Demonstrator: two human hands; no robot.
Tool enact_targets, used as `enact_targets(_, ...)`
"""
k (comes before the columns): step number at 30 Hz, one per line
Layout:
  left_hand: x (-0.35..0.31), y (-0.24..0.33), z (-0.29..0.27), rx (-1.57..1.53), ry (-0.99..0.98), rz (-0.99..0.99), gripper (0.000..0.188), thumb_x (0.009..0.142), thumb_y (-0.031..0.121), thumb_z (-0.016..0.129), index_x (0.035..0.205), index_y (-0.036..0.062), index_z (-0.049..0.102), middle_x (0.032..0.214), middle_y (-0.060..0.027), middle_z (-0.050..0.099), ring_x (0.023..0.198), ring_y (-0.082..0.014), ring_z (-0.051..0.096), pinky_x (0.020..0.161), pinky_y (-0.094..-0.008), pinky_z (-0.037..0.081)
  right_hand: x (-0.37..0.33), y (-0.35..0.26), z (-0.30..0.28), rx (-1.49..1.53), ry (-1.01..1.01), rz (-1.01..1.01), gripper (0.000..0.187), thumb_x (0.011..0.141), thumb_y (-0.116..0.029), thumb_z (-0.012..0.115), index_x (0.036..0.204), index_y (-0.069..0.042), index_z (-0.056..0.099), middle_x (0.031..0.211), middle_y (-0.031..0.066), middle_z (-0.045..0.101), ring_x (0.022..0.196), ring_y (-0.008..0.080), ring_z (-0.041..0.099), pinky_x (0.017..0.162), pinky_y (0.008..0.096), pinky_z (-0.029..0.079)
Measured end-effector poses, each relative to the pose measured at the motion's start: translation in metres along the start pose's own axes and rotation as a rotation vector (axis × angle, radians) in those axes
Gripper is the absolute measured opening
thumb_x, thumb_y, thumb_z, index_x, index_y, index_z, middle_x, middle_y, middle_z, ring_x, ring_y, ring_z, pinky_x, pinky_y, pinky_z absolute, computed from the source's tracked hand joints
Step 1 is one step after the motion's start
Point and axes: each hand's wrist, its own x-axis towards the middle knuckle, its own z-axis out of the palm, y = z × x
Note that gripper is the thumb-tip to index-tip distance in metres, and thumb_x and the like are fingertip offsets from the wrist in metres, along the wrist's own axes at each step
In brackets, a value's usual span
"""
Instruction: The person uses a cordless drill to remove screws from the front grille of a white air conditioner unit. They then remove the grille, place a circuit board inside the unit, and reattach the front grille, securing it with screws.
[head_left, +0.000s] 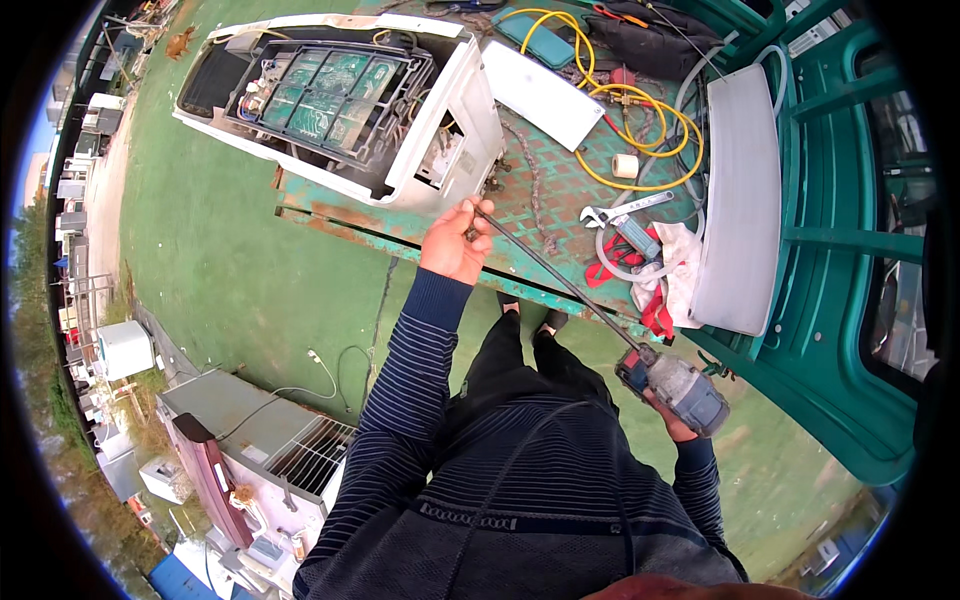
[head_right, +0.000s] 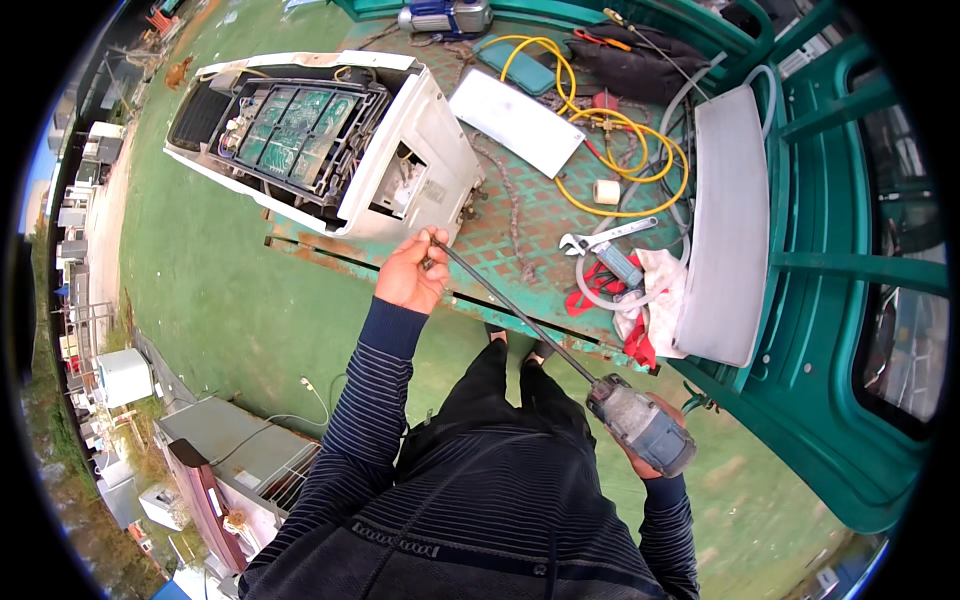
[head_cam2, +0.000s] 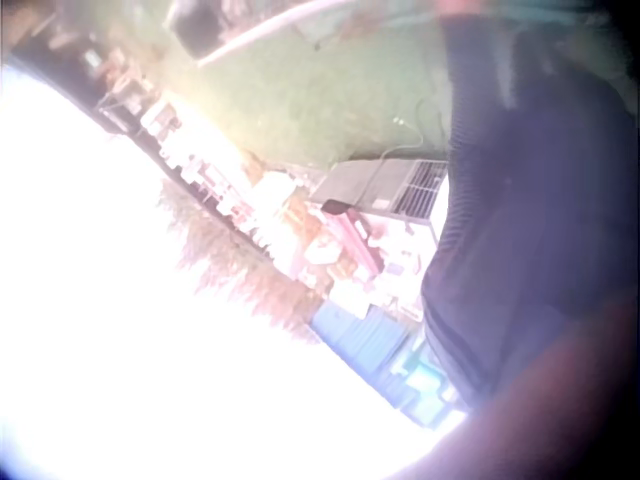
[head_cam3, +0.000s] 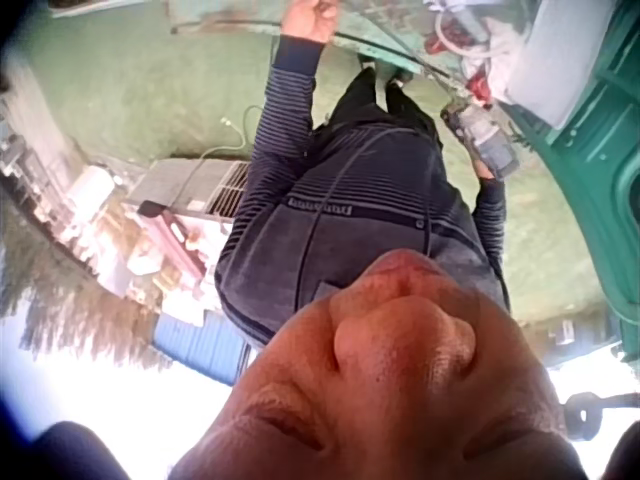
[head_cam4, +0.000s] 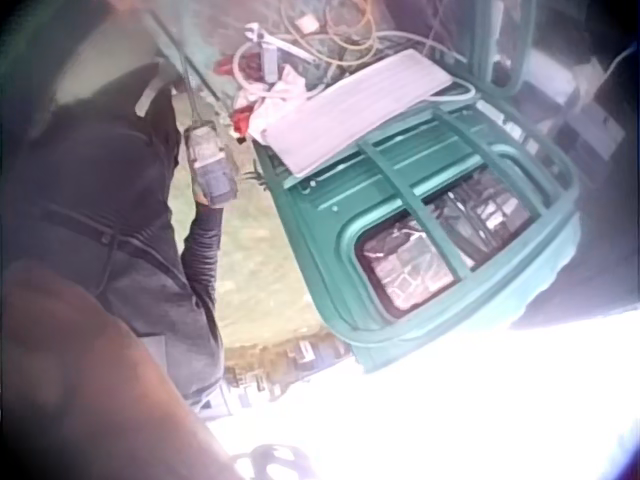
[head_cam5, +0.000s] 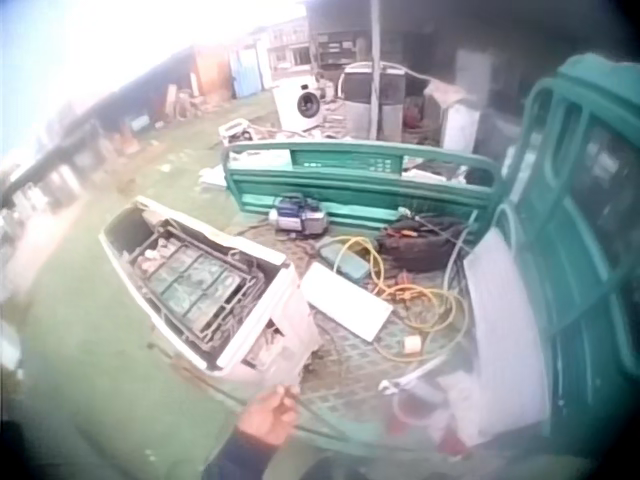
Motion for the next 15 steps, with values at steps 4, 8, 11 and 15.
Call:
enact_targets(4,0.020,-0.002,-0.006,0.015,0.019,-0.019,0.011,0.102,0.016,0.051,0.104,0.0062,0.056,0.096,-0.0026,0.061,0.073,-0.0092,0.052,0.057,-0.0232,0.042,0.026,-0.016,-0.003,-0.044,-0.288,0.006,0.033,0.080,-0.010,0.074,0.111,-0.003,0.063,0.099,0.0076,0.070,0.085,0.0184,0.067,0.075,0.0312,0.053)
enact_targets(8,0.041,-0.010,-0.017,-0.222,-0.038,0.021,0.015,0.103,0.019,0.050,0.107,0.0068,0.057,0.095,-0.0017,0.061,0.072,-0.0089,0.050,0.059,-0.0235,0.042,0.037,-0.041,0.004,-0.113,-0.231,-0.026,0.034,0.084,-0.015,0.073,0.115,-0.006,0.065,0.100,0.0083,0.069,0.091,0.0242,0.065,0.081,0.0354,0.051)
enact_targets(11,0.047,-0.012,-0.010,-0.384,-0.113,0.068,0.017,0.103,0.021,0.050,0.109,0.0067,0.058,0.095,-0.0010,0.061,0.071,-0.0093,0.048,0.060,-0.0236,0.041,0.034,-0.033,0.005,-0.081,-0.224,0.111,0.036,0.086,-0.022,0.073,0.118,-0.006,0.065,0.107,0.0096,0.068,0.099,0.0283,0.063,0.087,0.0385,0.048)
enact_targets(15,0.061,-0.007,-0.007,-0.496,-0.186,0.099,0.019,0.103,0.022,0.050,0.112,0.0067,0.058,0.095,0.0006,0.061,0.070,-0.0106,0.045,0.062,-0.0237,0.040,0.040,-0.034,0.012,-0.028,-0.228,0.250,0.035,0.088,-0.023,0.072,0.117,-0.006,0.065,0.109,0.0101,0.067,0.102,0.0281,0.062,0.089,0.0385,0.047)
